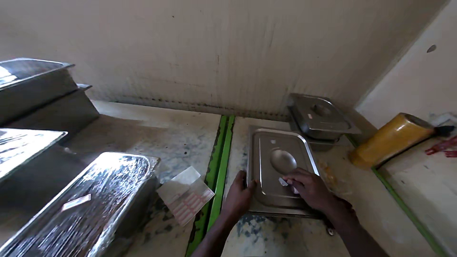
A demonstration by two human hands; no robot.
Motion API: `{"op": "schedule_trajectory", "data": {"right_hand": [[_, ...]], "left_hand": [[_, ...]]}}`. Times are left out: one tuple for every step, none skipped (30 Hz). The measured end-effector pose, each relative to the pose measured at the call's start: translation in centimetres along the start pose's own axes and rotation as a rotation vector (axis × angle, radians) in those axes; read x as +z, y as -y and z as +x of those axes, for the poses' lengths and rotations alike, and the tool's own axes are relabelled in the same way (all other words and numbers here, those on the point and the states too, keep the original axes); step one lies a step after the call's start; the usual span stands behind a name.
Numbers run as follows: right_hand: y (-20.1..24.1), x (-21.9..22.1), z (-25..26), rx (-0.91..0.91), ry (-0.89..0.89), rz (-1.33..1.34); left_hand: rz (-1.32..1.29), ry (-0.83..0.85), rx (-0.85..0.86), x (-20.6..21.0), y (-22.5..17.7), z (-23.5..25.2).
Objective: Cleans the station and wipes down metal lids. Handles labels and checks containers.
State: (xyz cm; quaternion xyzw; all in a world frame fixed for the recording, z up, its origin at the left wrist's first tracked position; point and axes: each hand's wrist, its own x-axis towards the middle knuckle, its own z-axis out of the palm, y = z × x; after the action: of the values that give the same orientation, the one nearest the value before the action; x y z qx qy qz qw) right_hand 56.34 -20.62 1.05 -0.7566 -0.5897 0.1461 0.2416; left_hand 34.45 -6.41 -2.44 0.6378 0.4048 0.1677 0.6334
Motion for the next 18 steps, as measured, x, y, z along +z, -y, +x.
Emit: {"op": "schedule_trajectory", "data": {"right_hand": [[-0.2,0.1,-0.1,-0.013,0.010,-0.013],[-0.5,0.4,-0.2,-0.042,-0.004,-0.031],[-0.5,0.7,-0.2,-0.067,-0.023,-0.048],[-0.5,1.0,-0.2,-0.085,-0.045,-0.063],[-0.3,1.3,-0.1,-0.089,-0.063,-0.085],[0.1,1.5,-0.1,-0.091,-0.075,-0.124],[0.4,1.6,0.0,-0.093,-0.079,-0.179],[0.8,1.6,0.0,-0.082,-0.053,-0.232],[1.1,1.5,0.1,-0.061,-0.008,-0.271],[1.3,1.5,0.1,-0.051,0.028,-0.293],[1.3,1.5,0.1,-0.053,0.044,-0.306],[1.3,1.4,0.1,-0.057,0.061,-0.318],[1.4,1.3,0.1,-0.064,0.067,-0.325],[1.5,1.3,0.2,-0.059,0.065,-0.323],[1.5,1.3,0.2,-0.045,0.059,-0.312],[1.6,1.3,0.1,-0.029,0.044,-0.292],[1.6,1.3,0.1,-0.008,0.026,-0.264],[1.5,1.4,0.0,-0.005,-0.005,-0.238]], "left_hand": [[-0.002,0.003,0.000,0.0,0.0,0.0],[-0.009,0.005,0.002,0.0,0.0,0.1],[-0.015,0.005,0.006,0.0,0.1,0.1],[-0.021,0.001,0.012,0.0,0.1,0.1],[-0.026,-0.002,0.013,0.1,0.1,0.1],[-0.026,-0.004,0.011,0.1,0.1,0.1],[-0.024,-0.005,0.007,0.1,0.1,0.2],[-0.022,-0.005,0.002,0.1,0.1,0.2],[-0.018,-0.008,-0.003,0.1,0.0,0.2],[-0.015,-0.011,-0.003,0.1,0.0,0.2],[-0.013,-0.015,-0.001,0.1,0.0,0.2],[-0.011,-0.015,0.001,0.2,0.0,0.2],[-0.010,-0.014,0.003,0.1,0.0,0.1],[-0.008,-0.012,0.005,0.1,0.0,0.1],[-0.008,-0.008,0.008,0.1,0.0,0.0],[-0.013,-0.007,0.010,0.1,0.0,0.0],[-0.017,-0.009,0.009,0.1,-0.1,0.0],[-0.021,-0.009,0.011,0.1,0.0,0.0]]}}
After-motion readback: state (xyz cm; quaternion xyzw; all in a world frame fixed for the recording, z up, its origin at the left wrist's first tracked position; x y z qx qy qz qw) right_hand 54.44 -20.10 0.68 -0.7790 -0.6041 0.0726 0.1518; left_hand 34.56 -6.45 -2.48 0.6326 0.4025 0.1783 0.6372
